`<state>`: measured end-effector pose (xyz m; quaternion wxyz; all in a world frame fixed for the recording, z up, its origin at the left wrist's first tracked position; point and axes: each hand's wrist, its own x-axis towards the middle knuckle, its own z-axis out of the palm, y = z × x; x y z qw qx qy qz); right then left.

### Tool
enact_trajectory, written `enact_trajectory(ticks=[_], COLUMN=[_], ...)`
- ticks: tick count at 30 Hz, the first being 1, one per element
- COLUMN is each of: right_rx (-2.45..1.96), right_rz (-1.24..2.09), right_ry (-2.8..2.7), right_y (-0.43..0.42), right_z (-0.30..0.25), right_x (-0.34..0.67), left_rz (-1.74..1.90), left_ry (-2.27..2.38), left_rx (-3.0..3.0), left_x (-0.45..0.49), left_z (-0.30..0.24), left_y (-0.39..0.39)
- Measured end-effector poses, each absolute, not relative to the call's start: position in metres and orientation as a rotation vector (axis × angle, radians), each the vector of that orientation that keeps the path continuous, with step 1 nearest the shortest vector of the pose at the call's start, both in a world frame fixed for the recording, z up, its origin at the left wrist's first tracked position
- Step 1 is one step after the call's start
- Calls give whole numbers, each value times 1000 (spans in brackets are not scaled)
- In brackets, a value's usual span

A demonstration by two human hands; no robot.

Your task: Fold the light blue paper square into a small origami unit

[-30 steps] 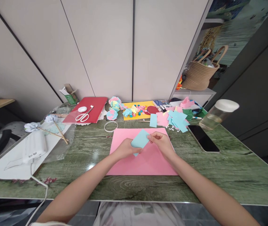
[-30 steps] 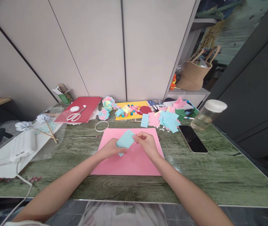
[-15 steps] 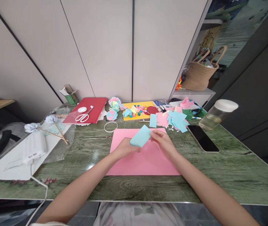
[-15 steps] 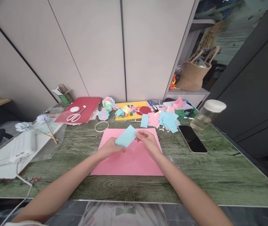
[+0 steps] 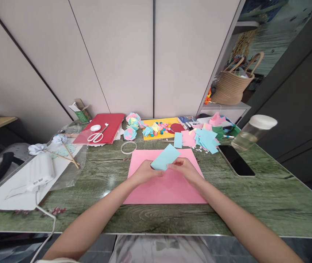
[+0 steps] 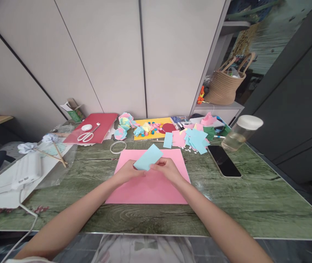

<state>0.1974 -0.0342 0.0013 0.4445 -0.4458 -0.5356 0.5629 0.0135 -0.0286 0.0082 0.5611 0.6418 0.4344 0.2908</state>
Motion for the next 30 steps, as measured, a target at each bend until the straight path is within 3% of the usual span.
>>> enact_trajectory(ticks=[21, 30], right_rx=[-1009, -938], right_rz=[1159, 1388], right_ry=[-1042, -1184], right_y=[-10, -18], right_z=[13, 19], right_x=[236, 230], left_rz=[877, 916], left_ry=[980, 853], left_rx=[1429, 1132], left_x=[17, 15], left_z=[12, 3], left_y=[-32, -25])
